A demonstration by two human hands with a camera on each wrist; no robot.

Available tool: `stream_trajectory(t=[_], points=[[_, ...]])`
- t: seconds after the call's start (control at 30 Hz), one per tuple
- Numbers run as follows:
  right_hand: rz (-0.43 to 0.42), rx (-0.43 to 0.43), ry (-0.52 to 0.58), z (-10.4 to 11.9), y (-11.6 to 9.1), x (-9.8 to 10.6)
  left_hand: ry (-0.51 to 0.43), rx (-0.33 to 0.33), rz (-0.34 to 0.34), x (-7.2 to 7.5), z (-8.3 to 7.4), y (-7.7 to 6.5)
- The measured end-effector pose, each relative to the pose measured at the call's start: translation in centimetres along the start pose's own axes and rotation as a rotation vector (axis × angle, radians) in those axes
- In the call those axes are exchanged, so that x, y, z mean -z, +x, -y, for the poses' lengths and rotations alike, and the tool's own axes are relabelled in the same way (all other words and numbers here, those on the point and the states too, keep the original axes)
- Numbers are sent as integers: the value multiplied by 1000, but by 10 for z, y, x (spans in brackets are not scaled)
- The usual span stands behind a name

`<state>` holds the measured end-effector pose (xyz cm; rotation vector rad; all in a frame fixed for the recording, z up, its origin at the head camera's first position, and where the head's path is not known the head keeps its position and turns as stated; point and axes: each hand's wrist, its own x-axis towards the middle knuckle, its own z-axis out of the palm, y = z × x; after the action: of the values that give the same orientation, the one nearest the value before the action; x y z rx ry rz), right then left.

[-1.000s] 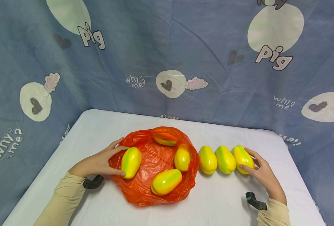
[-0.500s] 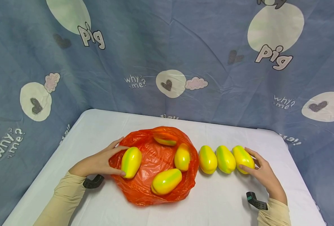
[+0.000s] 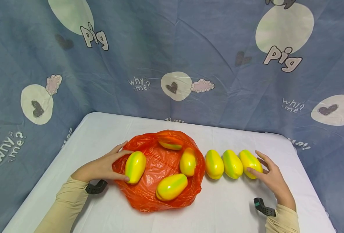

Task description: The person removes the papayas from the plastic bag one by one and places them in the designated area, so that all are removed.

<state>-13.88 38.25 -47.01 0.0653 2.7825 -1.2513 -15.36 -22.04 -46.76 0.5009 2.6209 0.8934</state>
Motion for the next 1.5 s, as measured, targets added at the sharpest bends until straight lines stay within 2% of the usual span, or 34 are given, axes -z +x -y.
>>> stream_trajectory(t=[0.13,0.23,0.33,0.5,0.63,0.83,1.23,1.5], points=[[-179,71,1,5,-2,-1,4,4,1,0,-1,0],[-296,157,40,14,-4,-3,3,3,1,1,-1,1],[-351,237,85,27,-6,-6,8,1,3,0,-1,2],[-368,388,139,55,-9,-18,12,-8,8,0,-3,3],[-314,472,146,79,-8,-40,13,-9,11,0,-3,3],[-210,529,146,115,-4,-66,12,9,5,0,-1,0],[-65,501,143,168,3,-100,9,5,3,0,-1,-1],[130,496,122,207,7,-122,4,-1,-3,0,-1,-1]])
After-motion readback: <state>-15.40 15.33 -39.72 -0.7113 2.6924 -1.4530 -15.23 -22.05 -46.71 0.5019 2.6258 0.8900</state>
